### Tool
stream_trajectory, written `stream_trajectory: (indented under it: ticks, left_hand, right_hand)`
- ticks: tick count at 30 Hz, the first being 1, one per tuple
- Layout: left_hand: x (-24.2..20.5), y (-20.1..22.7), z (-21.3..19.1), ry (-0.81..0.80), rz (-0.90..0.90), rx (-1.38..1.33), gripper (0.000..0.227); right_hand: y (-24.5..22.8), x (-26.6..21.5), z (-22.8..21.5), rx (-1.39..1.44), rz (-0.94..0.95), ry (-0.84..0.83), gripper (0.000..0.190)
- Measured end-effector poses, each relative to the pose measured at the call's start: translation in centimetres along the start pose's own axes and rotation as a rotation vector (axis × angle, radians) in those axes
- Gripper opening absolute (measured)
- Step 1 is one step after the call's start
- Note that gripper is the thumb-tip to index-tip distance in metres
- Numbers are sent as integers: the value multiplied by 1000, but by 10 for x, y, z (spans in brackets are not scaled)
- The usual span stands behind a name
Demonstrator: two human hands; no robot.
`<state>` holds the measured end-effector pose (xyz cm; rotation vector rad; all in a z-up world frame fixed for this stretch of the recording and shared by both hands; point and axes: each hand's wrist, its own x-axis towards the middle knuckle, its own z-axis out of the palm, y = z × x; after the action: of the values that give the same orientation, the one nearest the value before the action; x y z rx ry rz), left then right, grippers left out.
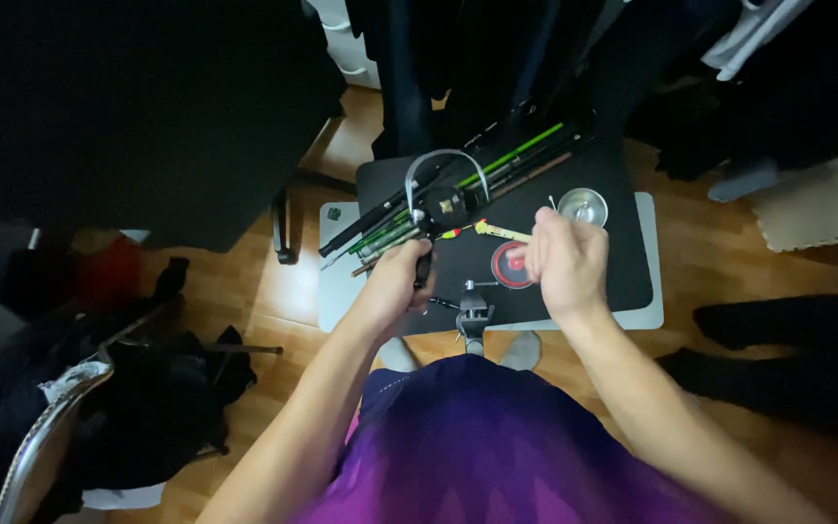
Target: Assembling the components of a spinning fishing reel by attaching the spool and handle.
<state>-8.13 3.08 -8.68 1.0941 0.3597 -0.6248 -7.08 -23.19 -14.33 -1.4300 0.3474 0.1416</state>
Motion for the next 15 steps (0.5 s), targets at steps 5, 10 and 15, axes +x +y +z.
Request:
stream_trajectory:
  ticks: [5, 10, 15]
  left_hand:
    - [-6, 1, 4, 19, -10, 270, 33]
    - [-2, -8, -5, 70, -117, 320, 29]
    - [8, -10, -23, -20, -117, -16, 27]
  right_hand:
    - [-100, -17, 52, -115, -380, -196, 43]
    - [-105, -13, 33, -98, -378, -561, 42]
    - [-79, -14, -9, -289, -323, 61, 66]
